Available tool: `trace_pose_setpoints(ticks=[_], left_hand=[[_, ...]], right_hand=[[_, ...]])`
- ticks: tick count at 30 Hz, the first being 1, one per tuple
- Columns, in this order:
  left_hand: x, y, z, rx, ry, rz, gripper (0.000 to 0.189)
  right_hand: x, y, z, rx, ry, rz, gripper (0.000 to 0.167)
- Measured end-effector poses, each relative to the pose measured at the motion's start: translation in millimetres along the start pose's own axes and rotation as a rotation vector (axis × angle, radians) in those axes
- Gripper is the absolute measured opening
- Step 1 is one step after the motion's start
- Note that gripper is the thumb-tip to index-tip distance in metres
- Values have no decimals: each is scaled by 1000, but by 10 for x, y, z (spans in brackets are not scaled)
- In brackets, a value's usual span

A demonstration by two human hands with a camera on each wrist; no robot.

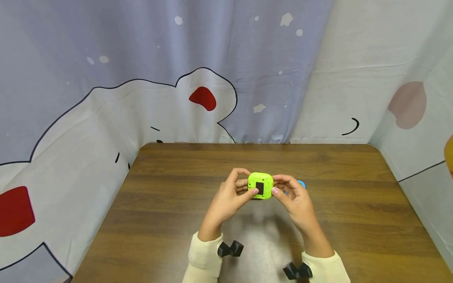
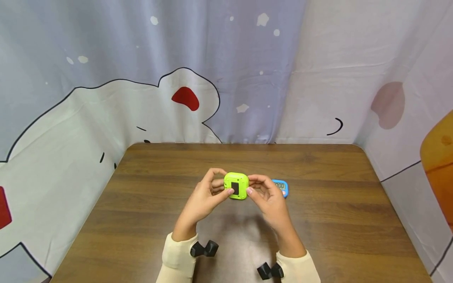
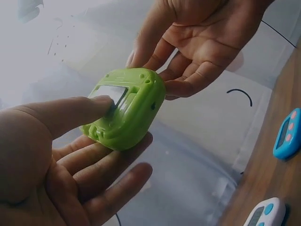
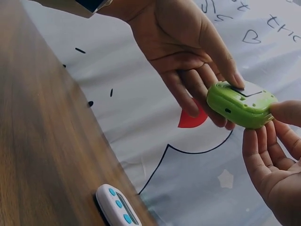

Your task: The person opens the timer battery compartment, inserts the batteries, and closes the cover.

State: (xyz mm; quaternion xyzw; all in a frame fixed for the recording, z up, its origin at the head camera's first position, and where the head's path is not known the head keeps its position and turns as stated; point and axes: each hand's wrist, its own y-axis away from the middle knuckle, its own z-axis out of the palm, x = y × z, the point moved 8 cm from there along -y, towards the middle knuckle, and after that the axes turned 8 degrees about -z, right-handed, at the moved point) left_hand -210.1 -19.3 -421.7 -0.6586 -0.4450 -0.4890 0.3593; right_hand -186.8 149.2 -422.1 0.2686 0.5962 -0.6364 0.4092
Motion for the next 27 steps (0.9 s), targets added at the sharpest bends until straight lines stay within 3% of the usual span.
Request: trace_pose_setpoints(ticks=[4,13,17,21,27], left_hand=[[142,44,-18,36,-47,-19,42],[-9,-13,-13,102,-188,35,42],[-2,-18,10,124,-280,51,47],[7,-18,27,142,-367,52,55],[-3,-17,66,143,-382,10,69]], right_hand=[[2,3,3,18,18,0,28],[50,11,0,23,114,-36,30],[2,1,25,11,218,-41,31],[-184,-38,90,1,360,-94,30],[-374,-71,176,-14,542,-193,29]])
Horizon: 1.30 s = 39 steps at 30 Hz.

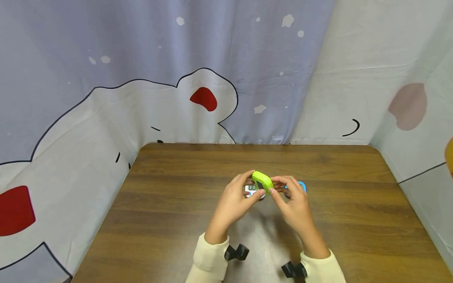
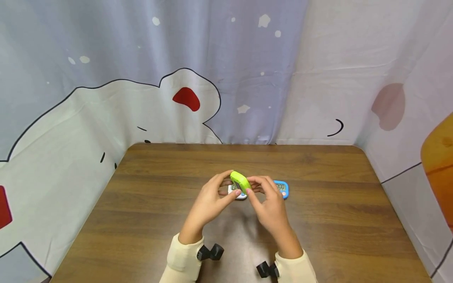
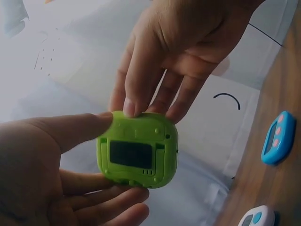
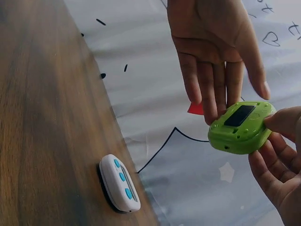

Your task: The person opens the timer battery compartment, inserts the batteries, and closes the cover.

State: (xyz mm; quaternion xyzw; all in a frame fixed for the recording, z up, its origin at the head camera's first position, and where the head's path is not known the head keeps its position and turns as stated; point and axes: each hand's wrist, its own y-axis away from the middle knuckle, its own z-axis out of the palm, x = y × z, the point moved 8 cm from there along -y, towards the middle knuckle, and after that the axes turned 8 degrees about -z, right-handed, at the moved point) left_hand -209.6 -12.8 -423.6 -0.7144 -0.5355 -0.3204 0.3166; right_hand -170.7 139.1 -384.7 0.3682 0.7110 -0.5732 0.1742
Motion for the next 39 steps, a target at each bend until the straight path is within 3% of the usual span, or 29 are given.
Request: trace_pose_setpoints(ticks=[6,11,17,24,29,35,39], left_hand=[[4,-3,47,-29,103,-43,77],[-8,-13,55,-29,159,-43,74],[-3,-18,39,-31,244,-17,69],[30,-10,2,-23,251,38,66],[61,-6,-17,-25,260,67,67],[95,6,-29,-60,352,80,68],[106,17,-27,-101,397,95,70]], right_hand=[[92,63,27,-2,72,-109,36],[209,118,50,-22,80,-142,38],[214,138,51,-24,93,-158,37],[32,68,37,-9,67,-162,44],[-89,1,29,-38,43,-94,54],[35,21,93,-138,9,49,73],[99,53,130,-184,-49,80,75]])
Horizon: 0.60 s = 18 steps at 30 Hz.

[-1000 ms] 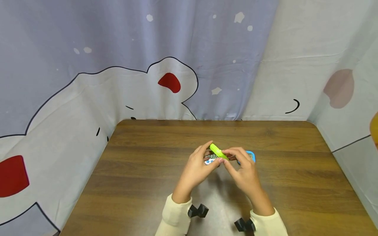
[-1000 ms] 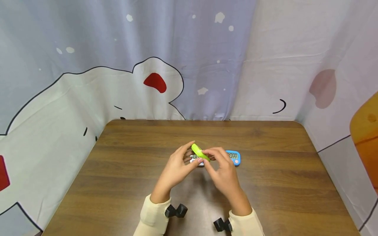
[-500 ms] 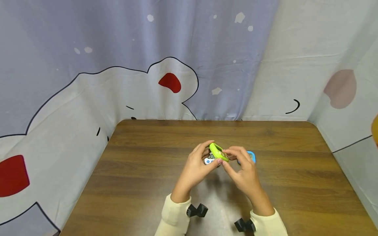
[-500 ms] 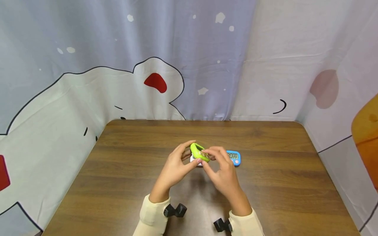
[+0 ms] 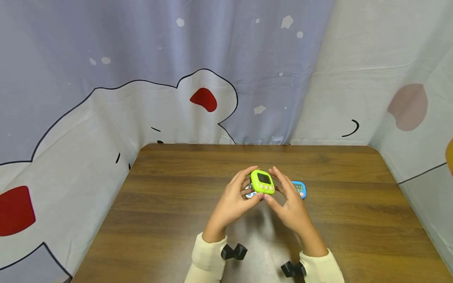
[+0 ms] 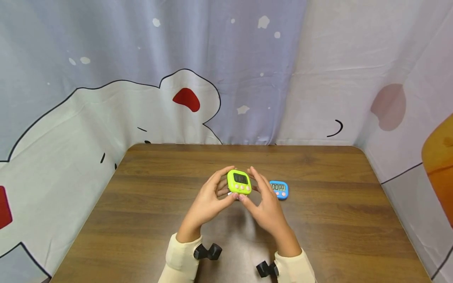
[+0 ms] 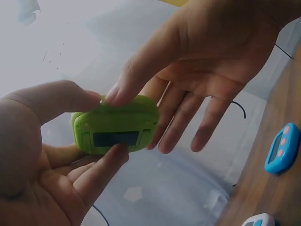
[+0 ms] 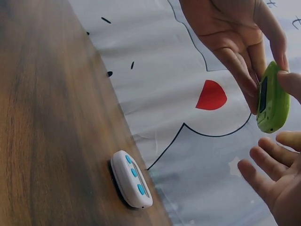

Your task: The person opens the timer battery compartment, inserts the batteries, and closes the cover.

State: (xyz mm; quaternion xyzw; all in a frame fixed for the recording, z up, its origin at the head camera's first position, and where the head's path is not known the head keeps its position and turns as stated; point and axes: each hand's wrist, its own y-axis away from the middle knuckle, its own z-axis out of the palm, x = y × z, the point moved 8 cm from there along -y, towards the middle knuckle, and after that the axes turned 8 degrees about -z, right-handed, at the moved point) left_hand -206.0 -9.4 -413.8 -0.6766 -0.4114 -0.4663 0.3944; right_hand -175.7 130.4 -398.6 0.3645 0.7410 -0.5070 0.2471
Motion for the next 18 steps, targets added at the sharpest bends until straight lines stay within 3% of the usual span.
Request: trace_pose_setpoints(ticks=[4,8,11,18], left_hand=[[129,31,0,-60,26,-7,70],[159,35,14,-106,45,-3,71],[37,8,33,-127,70,29,73],[-6,6,22,-145,28,45,72]], right_hand=[[38,13,11,-18,-42,31,74],[45,19,5,-18,-44,48,70],[23,16,-7,-11,-26,34,68],[83,32,-20,10,0,25,68]])
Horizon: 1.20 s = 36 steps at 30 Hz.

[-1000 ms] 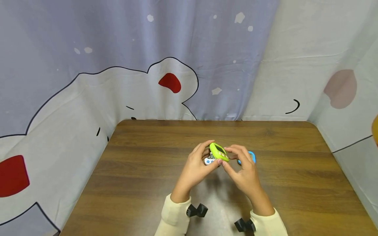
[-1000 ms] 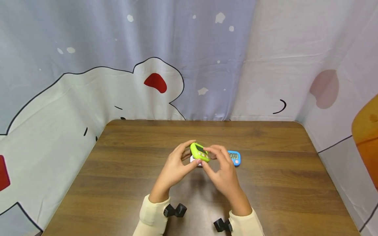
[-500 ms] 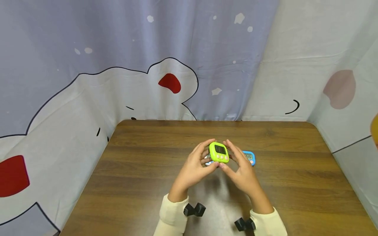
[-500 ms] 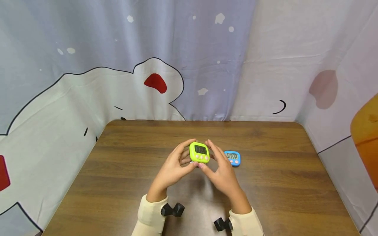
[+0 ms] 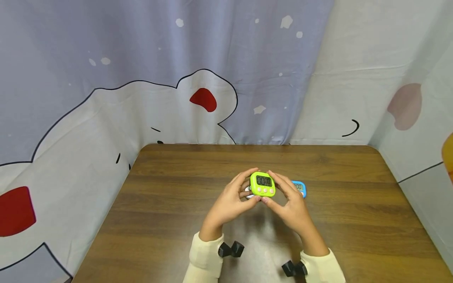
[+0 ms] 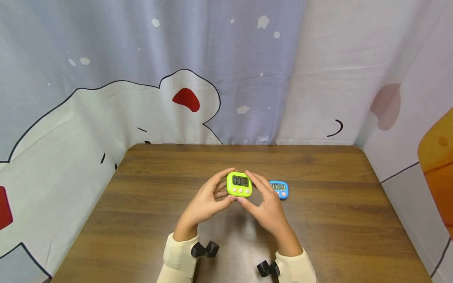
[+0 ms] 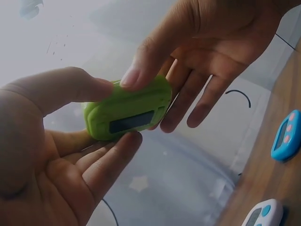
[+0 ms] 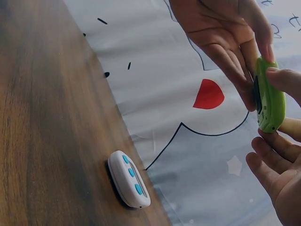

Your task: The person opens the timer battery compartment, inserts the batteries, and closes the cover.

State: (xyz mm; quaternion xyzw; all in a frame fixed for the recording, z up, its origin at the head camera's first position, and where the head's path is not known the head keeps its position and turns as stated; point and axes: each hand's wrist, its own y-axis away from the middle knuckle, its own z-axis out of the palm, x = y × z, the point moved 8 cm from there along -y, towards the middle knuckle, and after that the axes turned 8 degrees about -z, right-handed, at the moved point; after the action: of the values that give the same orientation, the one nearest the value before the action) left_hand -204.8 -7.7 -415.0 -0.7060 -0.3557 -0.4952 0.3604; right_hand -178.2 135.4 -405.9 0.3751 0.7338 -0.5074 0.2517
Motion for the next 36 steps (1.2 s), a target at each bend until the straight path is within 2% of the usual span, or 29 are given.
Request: trace_pose_setpoints(ticks=[5,9,20,31,33,36], left_hand=[[-30,11,-35,26,-112,-34,73],[-52,6,-43,41,-169,-47,75],[-71,13,-62,55,-224,-48,75],[-74,7,-99,23,-301,-80,76],[-72,2,-104,13,-330,-67,78],[-44,-3,-120,3,-394,-15,77]], right_hand=[[238,68,21,10,31,9,73],[301,87,18,11,57,16,75],[283,87,12,-3,135,37,74],[227,62,42,8,190,-35,77],[226,63,56,11,193,-42,77],[218,71,86,12,205,-39,77]])
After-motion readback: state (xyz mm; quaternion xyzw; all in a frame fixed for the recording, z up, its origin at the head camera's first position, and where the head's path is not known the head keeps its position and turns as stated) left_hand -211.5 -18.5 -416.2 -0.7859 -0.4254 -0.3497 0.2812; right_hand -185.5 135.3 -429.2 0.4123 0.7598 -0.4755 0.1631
